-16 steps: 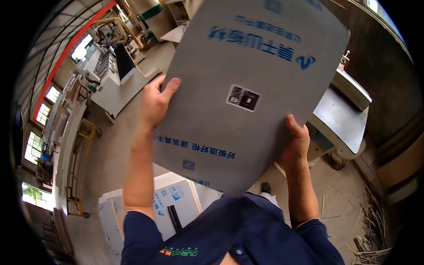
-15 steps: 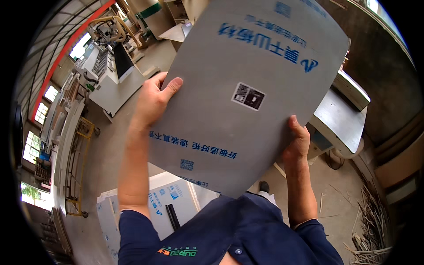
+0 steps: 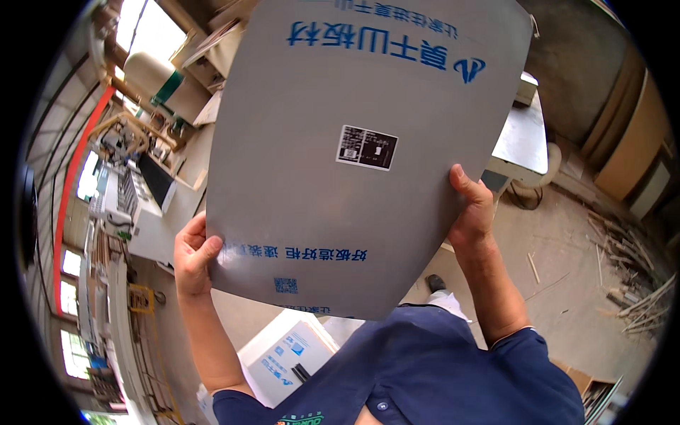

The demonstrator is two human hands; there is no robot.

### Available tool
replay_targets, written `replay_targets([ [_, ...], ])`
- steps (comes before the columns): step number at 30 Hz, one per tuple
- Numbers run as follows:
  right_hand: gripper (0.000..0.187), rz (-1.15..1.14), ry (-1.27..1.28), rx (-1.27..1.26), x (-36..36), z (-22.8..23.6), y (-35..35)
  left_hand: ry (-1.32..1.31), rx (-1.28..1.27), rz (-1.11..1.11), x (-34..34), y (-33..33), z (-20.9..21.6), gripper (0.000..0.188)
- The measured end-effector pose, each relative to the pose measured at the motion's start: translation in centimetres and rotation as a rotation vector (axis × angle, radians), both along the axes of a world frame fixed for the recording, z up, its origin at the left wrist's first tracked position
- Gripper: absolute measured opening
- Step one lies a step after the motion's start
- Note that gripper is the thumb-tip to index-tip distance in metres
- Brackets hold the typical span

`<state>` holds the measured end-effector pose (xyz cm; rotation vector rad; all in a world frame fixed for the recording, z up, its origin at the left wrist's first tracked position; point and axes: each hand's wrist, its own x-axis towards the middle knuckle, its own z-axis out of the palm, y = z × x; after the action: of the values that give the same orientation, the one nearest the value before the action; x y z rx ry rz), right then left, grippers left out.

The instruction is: The person picks up several large rectangular wooden panels one at a time and feeds them through a stationary shaping machine by hand, then places a black plastic strip onto the edge of a finished panel.

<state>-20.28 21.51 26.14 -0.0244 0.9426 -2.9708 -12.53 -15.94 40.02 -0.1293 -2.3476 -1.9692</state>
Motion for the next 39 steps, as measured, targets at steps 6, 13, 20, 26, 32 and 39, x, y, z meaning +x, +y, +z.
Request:
replay_targets([
  [6,0.053,-0.004,0.078,0.007,0.6,1.0,0.8,0.079,0.052,0.008,-1.0,-0.5,-1.4,0.046],
  [13,0.051,-0.084,0.087,-0.040,1.4,2.0,0.6,0.120,0.049,-0.029,-2.1,-0.7,-0.6,0.044],
  [20,0.050,-0.151,0.117,-0.027,2.9,3.1,0.5,0.157,0.084,-0.054,-2.0,-0.7,-0.2,0.045],
  [26,0.047,-0.220,0.139,-0.030,4.8,4.4,0.7,0.177,0.075,-0.115,-2.0,-0.4,0.6,0.046],
  [32,0.046,-0.339,0.094,0.018,7.9,6.1,1.4,0.296,-0.223,0.013,-5.0,-1.3,-1.3,0.050],
  [39,0.040,-0.701,0.108,0.161,15.4,8.6,5.5,0.130,-0.150,-0.253,-10.6,6.8,-11.4,0.041],
])
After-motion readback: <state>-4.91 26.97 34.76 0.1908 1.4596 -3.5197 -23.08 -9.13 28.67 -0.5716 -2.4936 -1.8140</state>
